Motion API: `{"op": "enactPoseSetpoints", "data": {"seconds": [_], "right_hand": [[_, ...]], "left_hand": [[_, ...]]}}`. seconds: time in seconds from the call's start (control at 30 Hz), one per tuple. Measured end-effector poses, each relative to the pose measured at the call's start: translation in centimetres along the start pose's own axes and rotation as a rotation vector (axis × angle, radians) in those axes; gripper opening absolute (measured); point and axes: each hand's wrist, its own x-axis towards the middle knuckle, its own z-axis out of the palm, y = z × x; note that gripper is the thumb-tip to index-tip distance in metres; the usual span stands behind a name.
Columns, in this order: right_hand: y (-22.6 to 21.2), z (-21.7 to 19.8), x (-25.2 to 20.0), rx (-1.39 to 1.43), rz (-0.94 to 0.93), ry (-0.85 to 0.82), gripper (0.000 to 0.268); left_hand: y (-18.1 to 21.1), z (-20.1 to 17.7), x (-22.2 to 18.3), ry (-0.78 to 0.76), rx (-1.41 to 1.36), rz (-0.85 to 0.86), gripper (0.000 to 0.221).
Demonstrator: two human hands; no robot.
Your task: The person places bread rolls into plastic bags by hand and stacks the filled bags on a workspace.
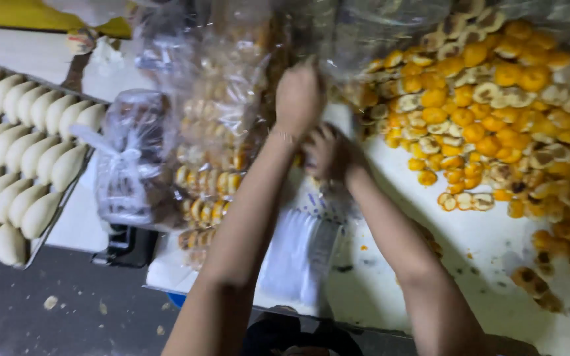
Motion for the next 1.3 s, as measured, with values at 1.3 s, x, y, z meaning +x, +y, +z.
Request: {"op": "enactPoseSetpoints", "data": {"seconds": [1.3], "right_hand": [[12.3,0.3,1.4,-0.255,0.228,-0.456,0.060]], "left_hand": [[10.3,-8.1,-38.1,-0.713,0.021,-0.429,0.065]]}}
